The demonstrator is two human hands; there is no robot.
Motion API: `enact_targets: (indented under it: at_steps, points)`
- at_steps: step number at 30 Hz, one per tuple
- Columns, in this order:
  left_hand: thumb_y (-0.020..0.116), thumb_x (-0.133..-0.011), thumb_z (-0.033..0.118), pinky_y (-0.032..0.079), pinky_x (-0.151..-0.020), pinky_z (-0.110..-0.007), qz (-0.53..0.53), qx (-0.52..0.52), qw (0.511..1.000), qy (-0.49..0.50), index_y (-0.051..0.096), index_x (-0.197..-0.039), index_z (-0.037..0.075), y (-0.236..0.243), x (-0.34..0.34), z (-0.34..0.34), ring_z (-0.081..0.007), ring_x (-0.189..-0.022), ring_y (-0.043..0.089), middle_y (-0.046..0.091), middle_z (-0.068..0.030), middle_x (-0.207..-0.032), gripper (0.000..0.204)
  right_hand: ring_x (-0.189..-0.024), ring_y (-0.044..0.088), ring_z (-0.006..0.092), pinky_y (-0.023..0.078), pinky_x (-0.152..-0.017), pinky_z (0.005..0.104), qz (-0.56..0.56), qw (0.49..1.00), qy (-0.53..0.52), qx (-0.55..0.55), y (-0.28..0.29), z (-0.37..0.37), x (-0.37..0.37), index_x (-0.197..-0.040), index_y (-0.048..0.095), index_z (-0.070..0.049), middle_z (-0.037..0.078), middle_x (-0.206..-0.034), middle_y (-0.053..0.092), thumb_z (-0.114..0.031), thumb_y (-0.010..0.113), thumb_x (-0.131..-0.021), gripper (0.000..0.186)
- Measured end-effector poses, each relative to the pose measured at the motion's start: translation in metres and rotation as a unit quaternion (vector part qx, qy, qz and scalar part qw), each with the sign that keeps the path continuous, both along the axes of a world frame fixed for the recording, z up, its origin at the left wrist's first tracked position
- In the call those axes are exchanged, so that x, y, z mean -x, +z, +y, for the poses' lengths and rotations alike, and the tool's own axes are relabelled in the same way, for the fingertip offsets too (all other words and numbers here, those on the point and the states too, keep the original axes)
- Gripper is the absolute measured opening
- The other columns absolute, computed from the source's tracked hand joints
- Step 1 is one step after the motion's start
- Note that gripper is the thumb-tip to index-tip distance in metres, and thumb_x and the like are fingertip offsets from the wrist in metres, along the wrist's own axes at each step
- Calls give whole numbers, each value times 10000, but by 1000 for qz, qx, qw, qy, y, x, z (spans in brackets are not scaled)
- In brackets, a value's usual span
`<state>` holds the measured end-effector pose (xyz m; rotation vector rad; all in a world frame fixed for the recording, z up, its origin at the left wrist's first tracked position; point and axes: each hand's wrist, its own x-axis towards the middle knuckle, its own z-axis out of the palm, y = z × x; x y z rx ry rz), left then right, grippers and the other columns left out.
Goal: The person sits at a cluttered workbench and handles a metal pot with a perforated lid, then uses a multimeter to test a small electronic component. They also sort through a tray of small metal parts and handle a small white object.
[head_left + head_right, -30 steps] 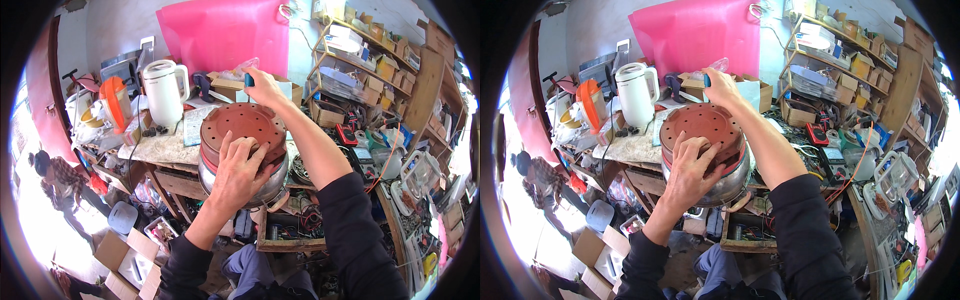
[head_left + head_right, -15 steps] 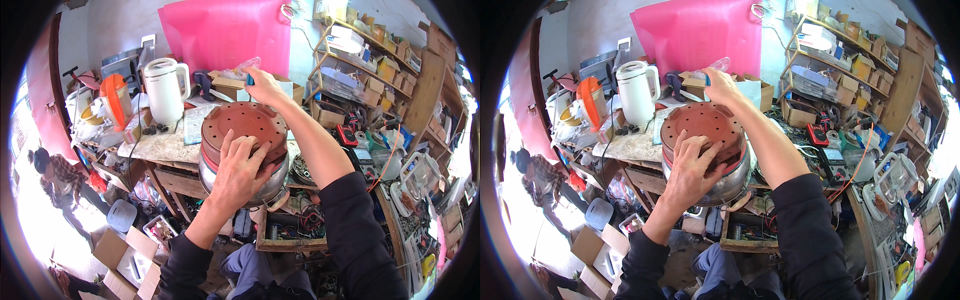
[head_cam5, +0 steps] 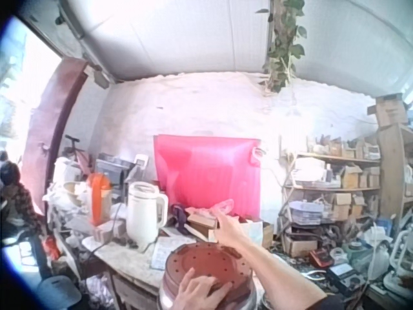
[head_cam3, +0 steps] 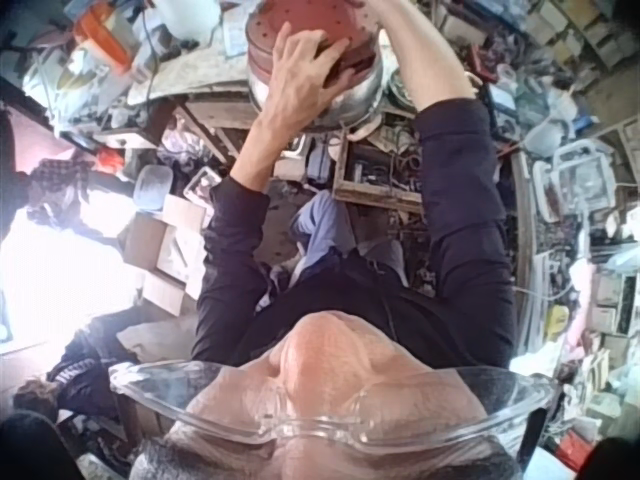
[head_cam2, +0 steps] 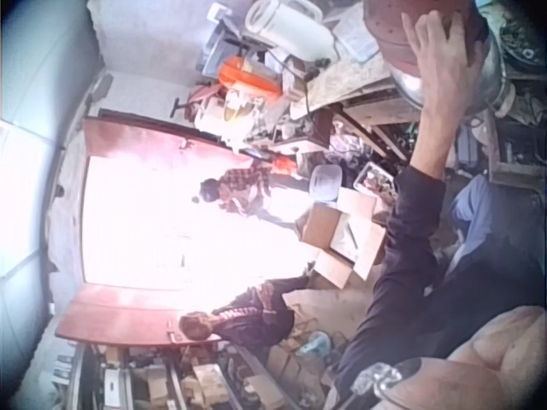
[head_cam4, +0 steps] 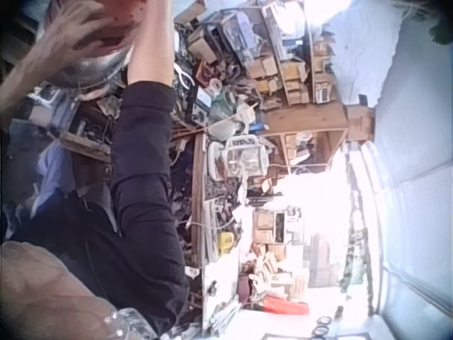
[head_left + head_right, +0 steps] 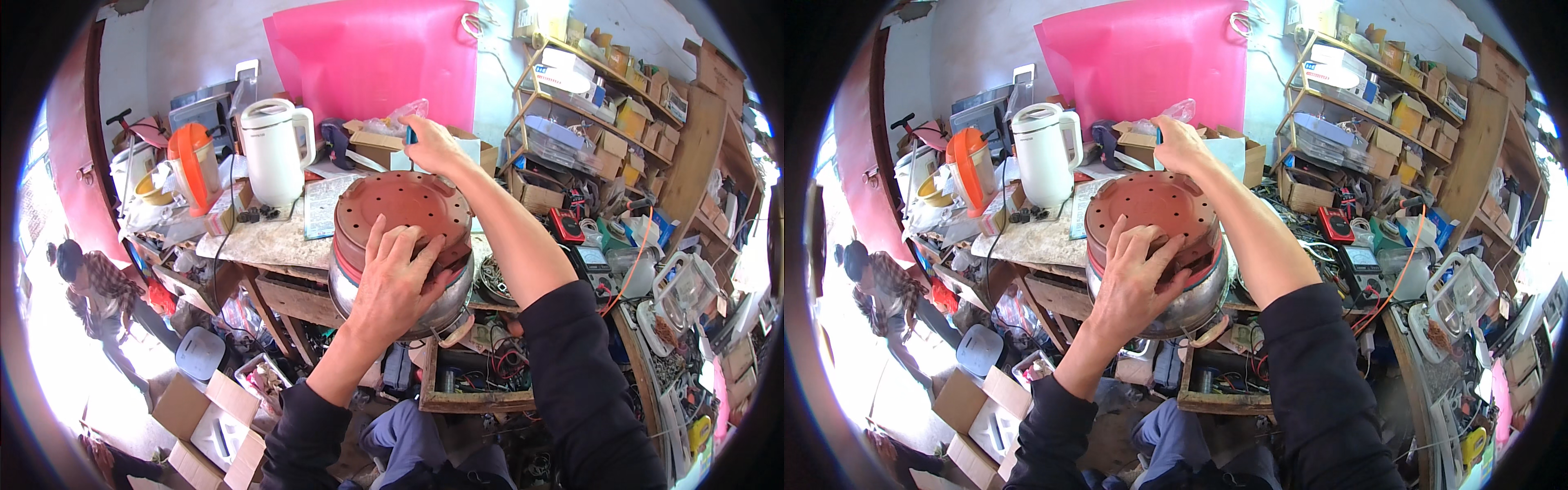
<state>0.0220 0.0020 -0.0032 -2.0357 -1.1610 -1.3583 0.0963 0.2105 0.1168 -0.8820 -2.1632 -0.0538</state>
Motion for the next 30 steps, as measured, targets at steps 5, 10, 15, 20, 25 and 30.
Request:
enact_targets:
  at_steps: [5, 10, 15, 20, 25, 30]
  points:
    - [811, -779, 175, 307, -1170, -578, 1, 5, 1000, 7, 688, -1211, 56, 1, 3, -3, -292, -1145, 565, 566, -117, -1148, 464, -1052, 674, 418, 518, -892, 506, 0, 998, -45, -40, -3, -6, 7, -1255, 635, -27, 241, -1076, 717, -244, 734, -850, 470]
    - [812, -778, 178, 302, -1178, -567, 2, 10, 1000, 13, 680, -1224, 55, -4, 8, -4, -290, -1144, 564, 566, -112, -1145, 481, -1083, 650, 452, 507, -921, 508, -92, 993, -76, -13, 3, -22, 8, -1280, 603, -10, 279, -1088, 698, -172, 688, -847, 470]
    - [813, -770, 173, 289, -1186, -565, -7, 3, 1000, 1, 684, -1211, 47, 1, 0, -2, -290, -1141, 563, 565, -108, -1143, 477, -1017, 667, 439, 507, -878, 492, -37, 997, 48, -52, -6, 11, -7, -1363, 537, -18, 259, -1037, 698, -310, 732, -868, 607]
    - [812, -769, 172, 284, -1187, -573, -8, 3, 1000, 2, 684, -1211, 46, -1, 1, -2, -297, -1156, 559, 569, -113, -1161, 477, -1019, 683, 411, 512, -882, 511, -46, 996, -25, -71, -4, 7, 0, -1286, 615, -52, 223, -1046, 725, -255, 725, -858, 487]
    - [809, -771, 169, 284, -1188, -576, -10, 12, 1000, 5, 687, -1208, 46, -3, 4, -3, -301, -1164, 558, 573, -119, -1174, 470, -1058, 675, 399, 502, -937, 500, -33, 998, -25, -41, -4, -7, 2, -1325, 614, -86, 215, -1086, 724, -250, 708, -868, 494]
    - [808, -773, 166, 284, -1187, -577, -11, 3, 1000, 6, 685, -1208, 46, -2, 3, -3, -302, -1162, 559, 573, -120, -1173, 468, -1028, 686, 400, 487, -953, 499, 1, 997, 76, -23, 2, -5, 2, -1314, 610, -64, 208, -1054, 733, -221, 694, -884, 465]
